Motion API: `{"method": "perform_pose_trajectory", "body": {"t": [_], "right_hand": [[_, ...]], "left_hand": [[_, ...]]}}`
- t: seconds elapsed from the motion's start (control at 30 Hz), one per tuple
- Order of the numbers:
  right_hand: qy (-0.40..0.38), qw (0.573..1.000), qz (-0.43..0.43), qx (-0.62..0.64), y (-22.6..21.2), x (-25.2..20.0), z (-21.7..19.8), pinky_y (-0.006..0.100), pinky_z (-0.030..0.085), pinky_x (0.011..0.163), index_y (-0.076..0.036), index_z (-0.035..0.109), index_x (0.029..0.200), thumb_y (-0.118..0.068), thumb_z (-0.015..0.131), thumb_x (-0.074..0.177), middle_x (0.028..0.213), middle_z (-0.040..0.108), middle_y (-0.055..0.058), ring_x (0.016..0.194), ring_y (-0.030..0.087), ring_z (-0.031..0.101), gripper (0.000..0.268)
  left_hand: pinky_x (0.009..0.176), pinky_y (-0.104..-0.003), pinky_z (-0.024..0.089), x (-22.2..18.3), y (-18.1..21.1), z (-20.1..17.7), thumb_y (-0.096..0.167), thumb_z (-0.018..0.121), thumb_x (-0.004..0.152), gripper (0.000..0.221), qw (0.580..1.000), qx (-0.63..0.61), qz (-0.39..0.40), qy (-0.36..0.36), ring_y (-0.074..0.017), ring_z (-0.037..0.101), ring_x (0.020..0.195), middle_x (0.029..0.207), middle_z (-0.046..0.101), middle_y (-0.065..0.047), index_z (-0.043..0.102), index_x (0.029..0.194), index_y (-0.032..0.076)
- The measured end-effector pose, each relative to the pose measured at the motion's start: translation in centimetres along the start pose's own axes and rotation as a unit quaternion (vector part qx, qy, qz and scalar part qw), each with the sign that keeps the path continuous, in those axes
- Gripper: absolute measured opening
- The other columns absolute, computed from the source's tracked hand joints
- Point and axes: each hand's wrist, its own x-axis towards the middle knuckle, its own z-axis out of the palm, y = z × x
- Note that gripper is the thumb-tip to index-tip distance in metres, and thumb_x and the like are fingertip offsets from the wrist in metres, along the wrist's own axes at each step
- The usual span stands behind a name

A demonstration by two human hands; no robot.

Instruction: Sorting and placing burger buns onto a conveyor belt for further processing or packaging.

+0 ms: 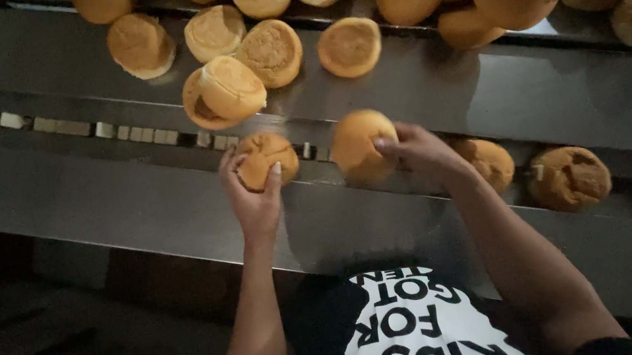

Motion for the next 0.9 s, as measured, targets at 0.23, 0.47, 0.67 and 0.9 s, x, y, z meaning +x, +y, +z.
{"method": "perform_pose_trajectory", "body": {"t": [0.23,0.47,0.67,0.9], "right_hand": [[0.217,0.914,-0.044,-0.339,3.2,-3.2,0.8,0.055,0.050,0.099,-0.017,0.056,0.147,-0.044,0.068,0.098,0.131,0.059,0.026,0.125,0.043,0.060,0.057],[0.116,0.775,-0.285,-0.552,10.2,-2.6,0.8,0.053,0.025,0.121,-0.019,0.060,0.147,-0.043,0.063,0.097,0.161,0.046,0.013,0.152,0.031,0.035,0.056],[0.175,0.767,-0.259,-0.560,8.3,-0.7,-1.7,0.055,0.032,0.116,-0.030,0.068,0.133,-0.047,0.064,0.095,0.146,0.060,-0.002,0.144,0.021,0.046,0.042],[0.146,0.795,-0.307,-0.503,-1.2,7.1,-0.4,0.068,0.022,0.119,-0.016,0.042,0.160,-0.015,0.074,0.088,0.168,0.025,0.018,0.155,0.045,0.014,0.079]], "left_hand": [[0.110,-0.075,0.030,-0.2,2.0,2.1,0.040,0.065,0.101,0.077,0.935,0.323,-0.002,-0.143,-0.0537,0.024,0.148,0.163,0.031,-0.025,0.030,0.160,0.006],[0.110,-0.082,0.010,0.8,3.3,4.3,0.055,0.049,0.101,0.088,0.828,0.458,-0.094,-0.311,-0.0452,0.008,0.156,0.170,0.013,-0.020,0.011,0.165,0.007],[0.113,-0.078,0.010,0.0,4.6,5.2,0.046,0.054,0.102,0.065,0.853,0.387,0.007,-0.350,-0.0350,0.021,0.155,0.170,0.022,-0.011,0.033,0.157,0.017],[0.117,-0.072,0.028,-2.0,-1.3,9.4,-0.009,0.065,0.086,0.055,0.861,0.311,0.239,-0.325,-0.0343,0.030,0.152,0.169,0.026,0.000,0.063,0.132,0.021]]}}
